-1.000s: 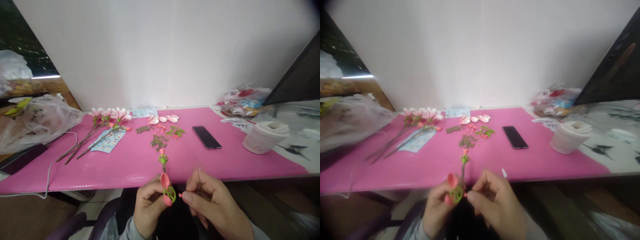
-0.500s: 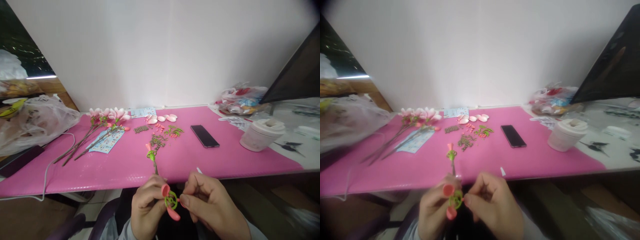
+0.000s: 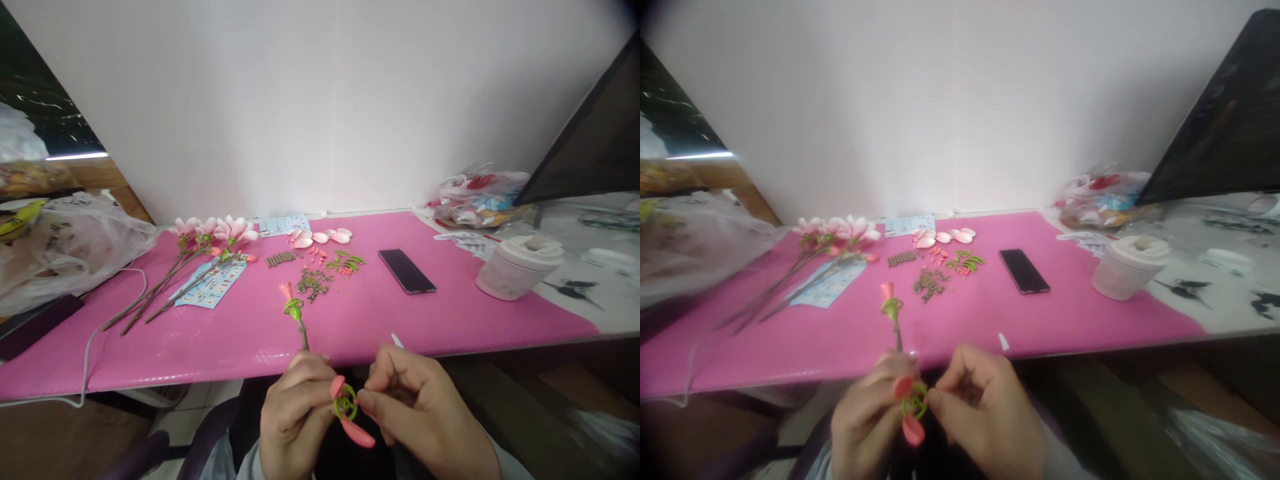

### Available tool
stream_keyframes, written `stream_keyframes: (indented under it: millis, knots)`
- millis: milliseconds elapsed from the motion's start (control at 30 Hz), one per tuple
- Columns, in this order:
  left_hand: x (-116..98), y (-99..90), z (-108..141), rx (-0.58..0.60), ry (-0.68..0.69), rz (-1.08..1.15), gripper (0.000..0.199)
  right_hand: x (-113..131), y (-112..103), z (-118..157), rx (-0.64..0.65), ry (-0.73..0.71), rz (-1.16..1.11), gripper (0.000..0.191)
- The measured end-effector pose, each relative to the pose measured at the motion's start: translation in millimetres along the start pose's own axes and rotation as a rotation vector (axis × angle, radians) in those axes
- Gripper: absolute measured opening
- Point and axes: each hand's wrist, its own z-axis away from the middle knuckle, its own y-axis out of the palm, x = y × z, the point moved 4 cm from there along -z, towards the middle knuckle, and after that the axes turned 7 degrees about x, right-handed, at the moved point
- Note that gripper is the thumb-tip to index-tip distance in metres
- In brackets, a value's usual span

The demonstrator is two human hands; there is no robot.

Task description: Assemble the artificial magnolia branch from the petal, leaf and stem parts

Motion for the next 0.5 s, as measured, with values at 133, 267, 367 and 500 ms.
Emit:
stream_keyframes:
  millis: [133,267,367,500]
  knots:
    - [-1.7,1.6,0.3,0.034,0.038,-0.107,0.016,3.7,1.0,-0.3,-0.088,-0.04,0.135,0.02]
    - [-2.7,2.2,1.3,0.054,0.065,-0.161,0.015,2.8,0.2,-0.1,-0.08,-0.044,0.14,0.02]
    - [0.2,1.0,2.3,0.033,0.032,-0.11,0.014,-1.5,-1.2,0.5,0.069,-0.015,-0.025,0.017]
    - [2.2,1.1,1.4,-0.028,-0.055,0.038,0.012,0.1,-11.8,3.4,0.113,-0.071,-0.114,0.031]
